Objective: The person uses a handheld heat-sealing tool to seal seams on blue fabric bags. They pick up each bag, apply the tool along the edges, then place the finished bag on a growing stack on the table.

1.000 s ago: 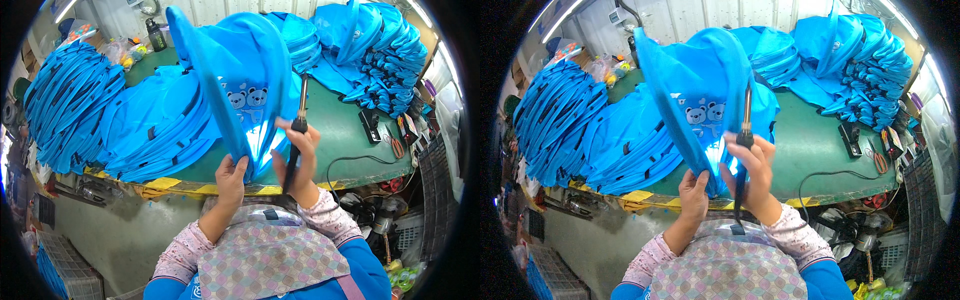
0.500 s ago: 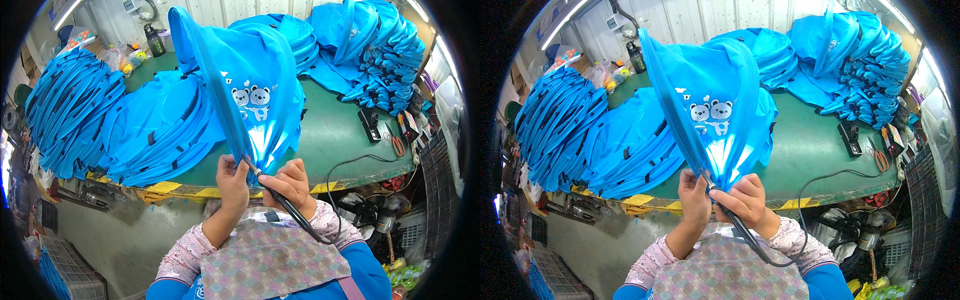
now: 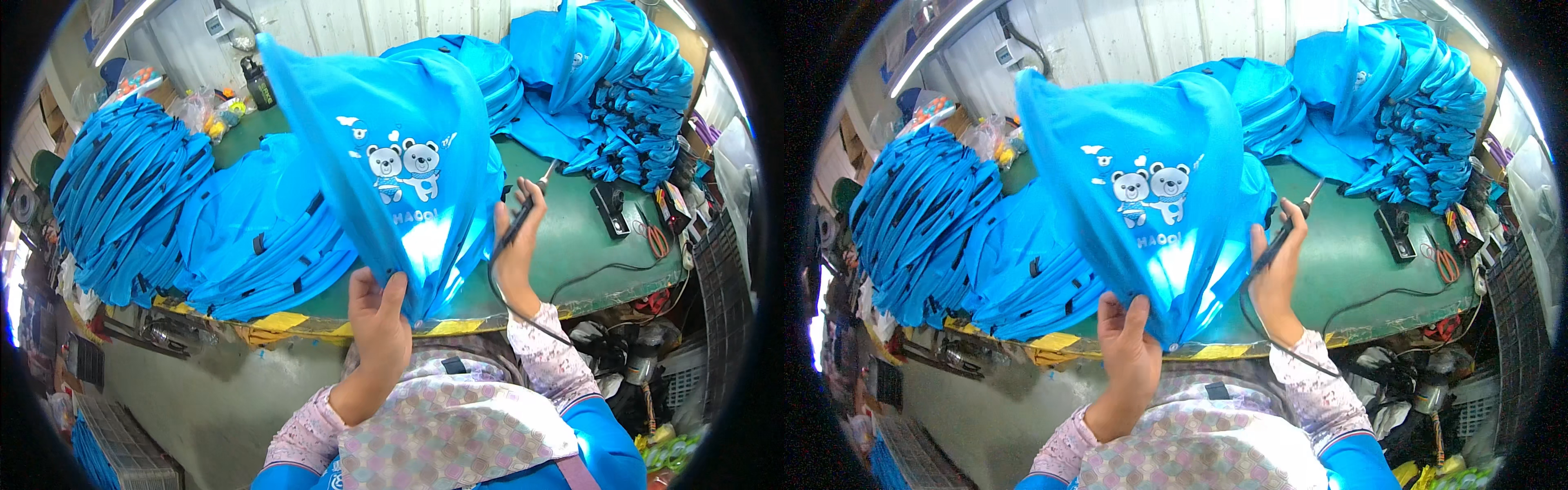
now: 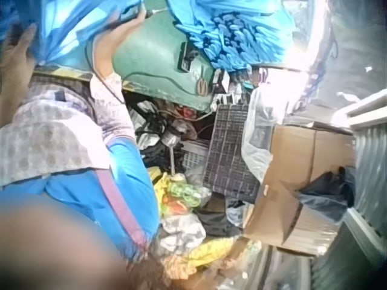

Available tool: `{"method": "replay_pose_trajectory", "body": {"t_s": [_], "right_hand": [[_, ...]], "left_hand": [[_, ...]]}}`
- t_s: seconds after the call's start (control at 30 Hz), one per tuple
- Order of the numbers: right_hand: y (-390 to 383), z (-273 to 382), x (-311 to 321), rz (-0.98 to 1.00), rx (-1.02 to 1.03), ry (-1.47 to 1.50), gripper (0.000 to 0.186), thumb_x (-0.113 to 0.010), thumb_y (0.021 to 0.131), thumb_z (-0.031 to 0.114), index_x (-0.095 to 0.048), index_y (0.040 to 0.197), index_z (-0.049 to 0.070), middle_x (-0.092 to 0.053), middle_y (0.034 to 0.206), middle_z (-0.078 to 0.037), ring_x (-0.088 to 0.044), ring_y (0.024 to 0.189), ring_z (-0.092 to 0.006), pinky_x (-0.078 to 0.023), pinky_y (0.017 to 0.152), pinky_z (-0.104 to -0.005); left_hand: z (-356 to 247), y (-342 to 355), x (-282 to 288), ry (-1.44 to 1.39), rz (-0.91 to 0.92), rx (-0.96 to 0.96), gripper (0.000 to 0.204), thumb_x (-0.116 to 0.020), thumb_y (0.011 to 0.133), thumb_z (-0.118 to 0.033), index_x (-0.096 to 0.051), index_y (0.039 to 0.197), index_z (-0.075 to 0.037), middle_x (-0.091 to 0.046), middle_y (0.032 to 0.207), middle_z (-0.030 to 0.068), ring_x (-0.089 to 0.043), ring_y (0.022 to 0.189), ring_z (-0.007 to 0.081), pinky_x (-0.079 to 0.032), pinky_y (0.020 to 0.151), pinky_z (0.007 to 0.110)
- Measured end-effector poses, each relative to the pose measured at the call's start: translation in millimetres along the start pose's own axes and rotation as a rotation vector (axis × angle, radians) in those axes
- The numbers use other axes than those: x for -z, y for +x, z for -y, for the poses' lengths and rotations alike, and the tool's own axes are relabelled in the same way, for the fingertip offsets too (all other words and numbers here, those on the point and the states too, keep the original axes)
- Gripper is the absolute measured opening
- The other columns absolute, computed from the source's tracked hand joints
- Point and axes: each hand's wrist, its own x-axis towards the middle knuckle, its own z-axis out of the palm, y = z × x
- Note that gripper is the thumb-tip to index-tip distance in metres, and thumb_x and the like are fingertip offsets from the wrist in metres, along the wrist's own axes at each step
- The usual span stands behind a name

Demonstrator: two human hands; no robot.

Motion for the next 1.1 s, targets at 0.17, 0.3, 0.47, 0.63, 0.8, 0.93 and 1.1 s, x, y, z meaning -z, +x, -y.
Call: {"method": "replay_pose_trajectory", "body": {"t_s": [0.17, 0.3, 0.47, 0.63, 0.8, 0.93, 1.1], "right_hand": [[26, 37, -46, -0.04, -0.057, 0.34, 0.056, -0.061, 0.1, 0.023, -0.033, 0.144, 0.002, -0.042, 0.14, -0.018, -0.045, 0.126, -0.0266, -0.036, 0.106, -0.0374], [42, 71, -68, 0.132, 0.243, 0.56, 0.068, -0.069, 0.096, 0.025, -0.029, 0.147, 0.004, -0.033, 0.152, -0.019, -0.045, 0.13, -0.0285, -0.037, 0.107, -0.0388], [66, 58, -63, 0.072, 0.45, 0.665, 0.072, -0.071, 0.093, 0.015, -0.024, 0.147, 0.008, -0.027, 0.156, -0.028, -0.059, 0.123, -0.0367, -0.055, 0.093, -0.0418], [65, 19, -31, 0.019, 0.297, 0.547, 0.062, -0.058, 0.1, 0.02, -0.02, 0.148, 0.008, -0.033, 0.152, -0.03, -0.067, 0.108, -0.0318, -0.06, 0.083, -0.0389], [56, -13, -11, 0.058, 0.148, 0.444, 0.058, -0.058, 0.101, 0.015, -0.022, 0.146, 0.007, -0.039, 0.147, -0.032, -0.072, 0.092, -0.0232, -0.061, 0.077, -0.0325], [52, -25, -5, 0.098, 0.05, 0.366, 0.054, -0.059, 0.102, 0.024, -0.028, 0.142, 0.005, -0.043, 0.142, -0.031, -0.071, 0.085, -0.0204, -0.06, 0.071, -0.0303], [28, -17, 2, 0.157, -0.043, 0.448, 0.054, -0.058, 0.102, 0.028, -0.03, 0.141, 0.003, -0.047, 0.139, -0.032, -0.071, 0.085, -0.022, -0.061, 0.071, -0.0318]], "left_hand": [[-17, 12, -7, 1.315, 0.26, -0.535, 0.088, -0.079, 0.086, -0.019, -0.022, 0.148, 0.007, -0.054, 0.128, 0.023, -0.059, 0.111, 0.0381, -0.048, 0.096, 0.041], [-18, 52, 3, 1.394, 0.404, -0.684, 0.065, -0.066, 0.09, -0.003, -0.035, 0.145, 0.011, -0.057, 0.126, 0.0342, -0.063, 0.106, 0.0488, -0.053, 0.088, 0.046], [-56, 162, -25, 1.466, 0.283, -0.892, 0.054, -0.058, 0.094, -0.002, -0.038, 0.144, 0.007, -0.062, 0.113, 0.0257, -0.063, 0.097, 0.0382, -0.051, 0.084, 0.042], [-68, 302, -94, 1.304, 0.46, -0.551, 0.057, -0.059, 0.09, -0.001, -0.042, 0.145, -0.001, -0.056, 0.133, 0.0308, -0.056, 0.122, 0.0443, -0.048, 0.099, 0.045], [-2, 451, -82, 1.338, 0.662, -0.785, 0.064, -0.07, 0.087, -0.014, -0.044, 0.146, -0.007, -0.057, 0.136, 0.0246, -0.057, 0.123, 0.042, -0.046, 0.103, 0.042], [89, 468, -56, 1.717, 0.745, -0.542, 0.069, -0.078, 0.083, -0.03, -0.049, 0.144, -0.014, -0.058, 0.136, 0.0172, -0.055, 0.125, 0.0379, -0.046, 0.103, 0.045], [89, 352, -29, 1.684, 1.132, -0.468, 0.047, -0.076, 0.083, -0.023, -0.06, 0.126, -0.008, -0.06, 0.125, 0.0163, -0.056, 0.117, 0.0361, -0.047, 0.098, 0.045]]}}
